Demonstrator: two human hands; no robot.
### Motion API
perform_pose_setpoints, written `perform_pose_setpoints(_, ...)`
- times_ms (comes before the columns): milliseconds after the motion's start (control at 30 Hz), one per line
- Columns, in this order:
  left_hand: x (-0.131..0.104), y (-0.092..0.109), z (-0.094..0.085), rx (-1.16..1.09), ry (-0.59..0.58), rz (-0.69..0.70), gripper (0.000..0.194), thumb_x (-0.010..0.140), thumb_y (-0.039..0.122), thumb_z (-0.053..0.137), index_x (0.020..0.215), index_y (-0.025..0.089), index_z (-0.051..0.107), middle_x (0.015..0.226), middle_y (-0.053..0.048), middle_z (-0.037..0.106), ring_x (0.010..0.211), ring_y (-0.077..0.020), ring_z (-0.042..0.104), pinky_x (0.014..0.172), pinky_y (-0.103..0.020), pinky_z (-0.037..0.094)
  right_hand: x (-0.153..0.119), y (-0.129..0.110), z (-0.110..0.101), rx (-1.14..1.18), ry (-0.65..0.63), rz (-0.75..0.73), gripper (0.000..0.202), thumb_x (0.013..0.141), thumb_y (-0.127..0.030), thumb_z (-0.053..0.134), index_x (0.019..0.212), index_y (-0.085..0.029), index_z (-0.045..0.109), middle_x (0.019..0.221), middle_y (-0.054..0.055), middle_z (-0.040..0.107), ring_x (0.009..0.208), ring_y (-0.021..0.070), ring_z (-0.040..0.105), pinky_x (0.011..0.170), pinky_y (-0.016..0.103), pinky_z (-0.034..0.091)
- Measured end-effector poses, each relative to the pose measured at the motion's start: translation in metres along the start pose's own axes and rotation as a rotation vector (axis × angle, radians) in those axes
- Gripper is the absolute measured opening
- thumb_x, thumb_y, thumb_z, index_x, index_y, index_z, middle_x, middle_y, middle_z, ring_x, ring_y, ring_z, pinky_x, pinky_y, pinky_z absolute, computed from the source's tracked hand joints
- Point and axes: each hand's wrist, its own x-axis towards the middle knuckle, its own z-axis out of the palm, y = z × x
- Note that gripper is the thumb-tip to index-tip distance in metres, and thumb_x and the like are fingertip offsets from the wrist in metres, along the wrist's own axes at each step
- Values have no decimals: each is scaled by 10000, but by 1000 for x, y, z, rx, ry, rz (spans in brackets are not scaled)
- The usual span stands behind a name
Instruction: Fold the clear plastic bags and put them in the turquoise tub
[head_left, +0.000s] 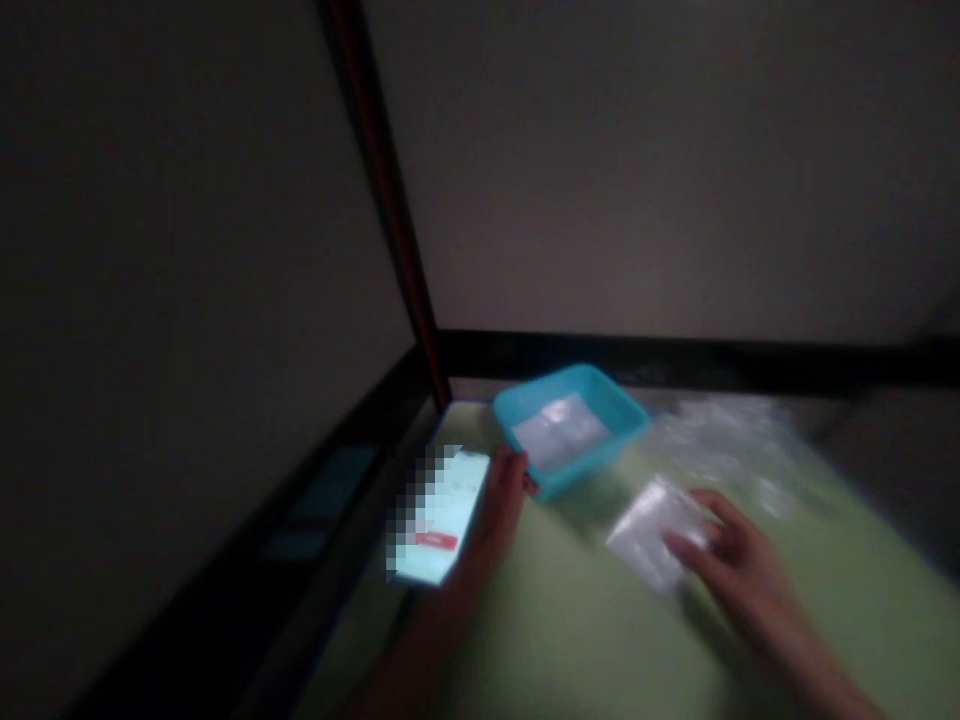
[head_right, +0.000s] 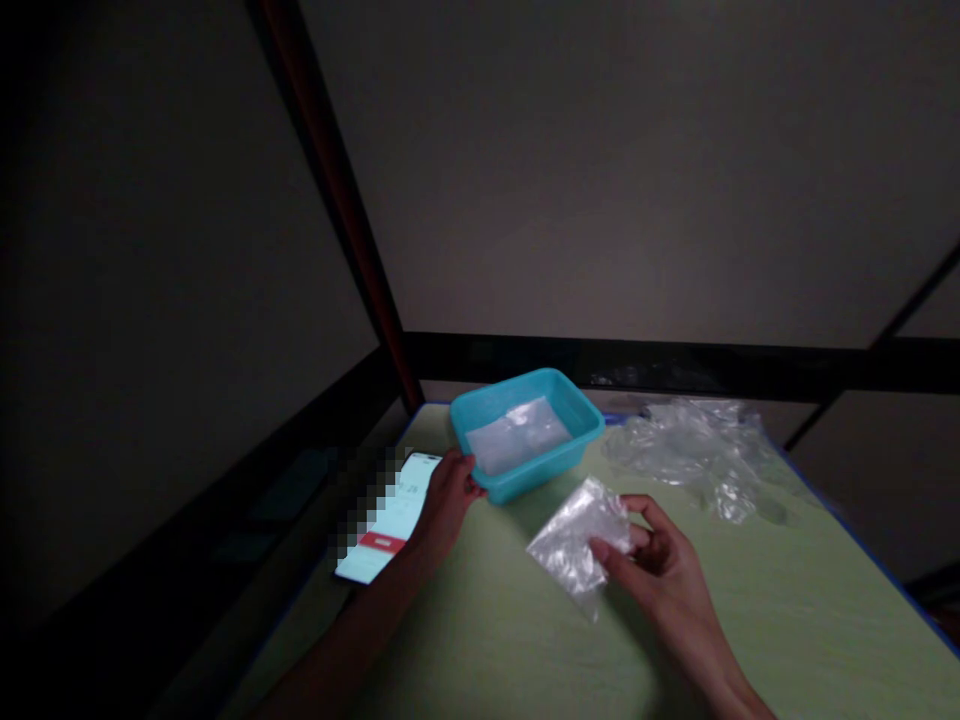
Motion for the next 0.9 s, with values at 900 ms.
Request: perform_pose_setpoints(900, -64, 30, -31, 94, -445, -71, 354, 678, 510, 658, 680, 179, 531, 602, 30, 477, 554, -100, 458, 516, -201, 370, 47, -85, -26, -621, -716, -419, 357, 634, -118, 598, 942, -267, 701, 692, -9, 659, 640, 170, 595, 587, 245, 470)
